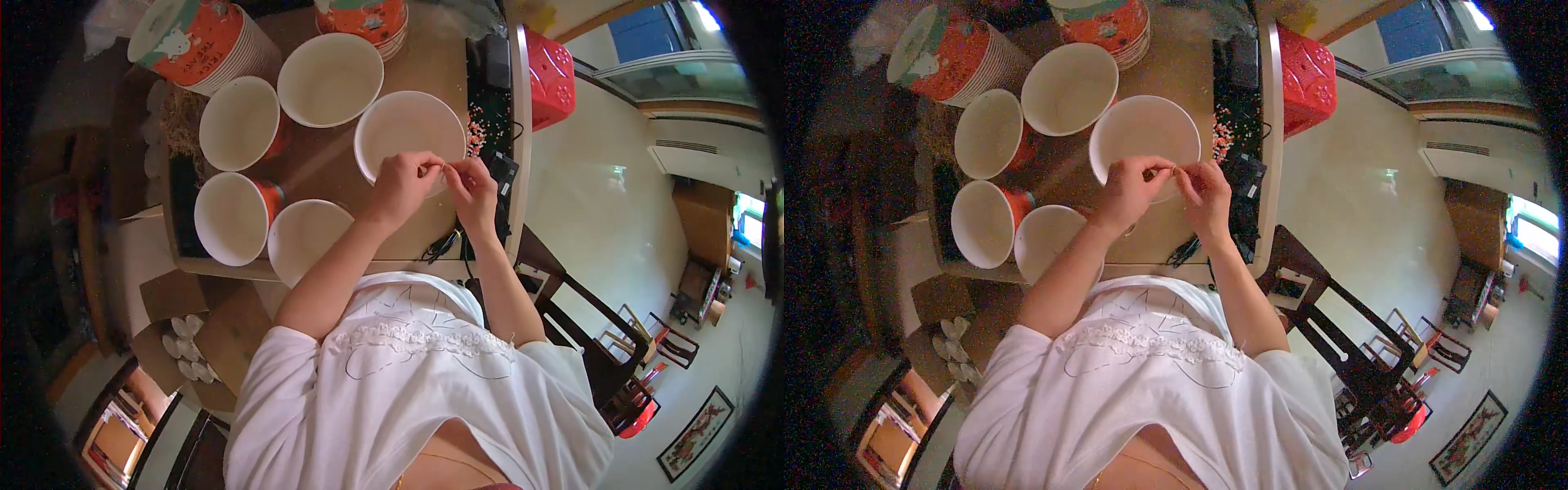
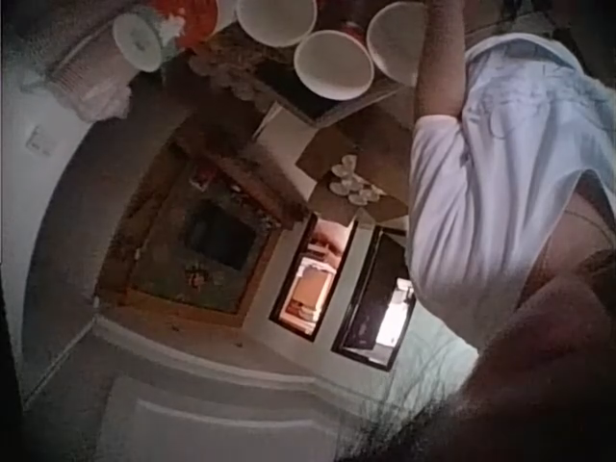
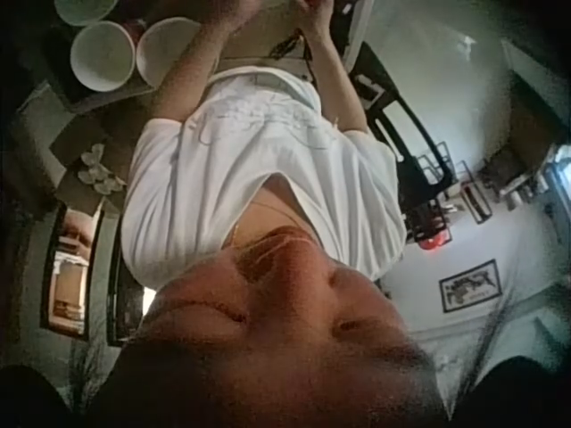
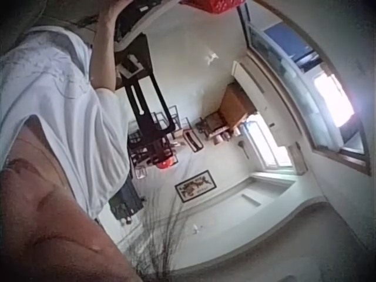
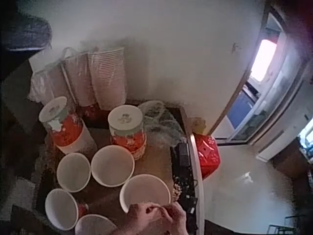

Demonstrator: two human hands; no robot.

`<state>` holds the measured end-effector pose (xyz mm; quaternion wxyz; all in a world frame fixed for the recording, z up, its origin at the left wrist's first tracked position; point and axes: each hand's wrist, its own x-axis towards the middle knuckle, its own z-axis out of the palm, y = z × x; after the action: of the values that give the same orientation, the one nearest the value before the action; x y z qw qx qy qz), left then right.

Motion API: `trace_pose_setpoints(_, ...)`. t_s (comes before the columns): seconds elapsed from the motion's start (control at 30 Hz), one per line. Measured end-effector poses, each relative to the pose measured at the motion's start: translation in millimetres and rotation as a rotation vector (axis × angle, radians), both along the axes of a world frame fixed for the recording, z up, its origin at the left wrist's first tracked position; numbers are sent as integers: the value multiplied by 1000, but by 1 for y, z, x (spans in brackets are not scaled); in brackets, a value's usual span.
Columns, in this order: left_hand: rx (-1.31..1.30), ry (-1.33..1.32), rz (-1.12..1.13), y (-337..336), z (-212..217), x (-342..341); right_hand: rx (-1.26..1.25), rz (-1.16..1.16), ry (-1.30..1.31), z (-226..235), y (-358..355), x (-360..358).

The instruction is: Stringing together decorative paper bowls for packaging.

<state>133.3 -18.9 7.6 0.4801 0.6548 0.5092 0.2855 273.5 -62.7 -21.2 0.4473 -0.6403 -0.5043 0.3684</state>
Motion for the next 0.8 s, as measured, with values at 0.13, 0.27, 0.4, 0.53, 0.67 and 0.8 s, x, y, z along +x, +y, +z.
trace_pose_setpoints(0.13,-56,-1,82,-1,-13,1,17,15,-3,10,1,-6)
trace_pose_setpoints(0.27,-121,-132,100,3,-22,-1,13,65,-82,5,0,-1)
trace_pose_setpoints(0.4,-170,-217,123,4,-25,-2,5,54,-53,5,-1,-2)
trace_pose_setpoints(0.53,-204,-216,98,4,-25,-4,-68,42,-23,7,-1,-5)
trace_pose_setpoints(0.67,-175,-207,78,5,-26,-5,-38,29,16,1,1,-5)
trace_pose_setpoints(0.8,-120,-200,87,4,-29,-6,-42,29,-55,5,2,-8)
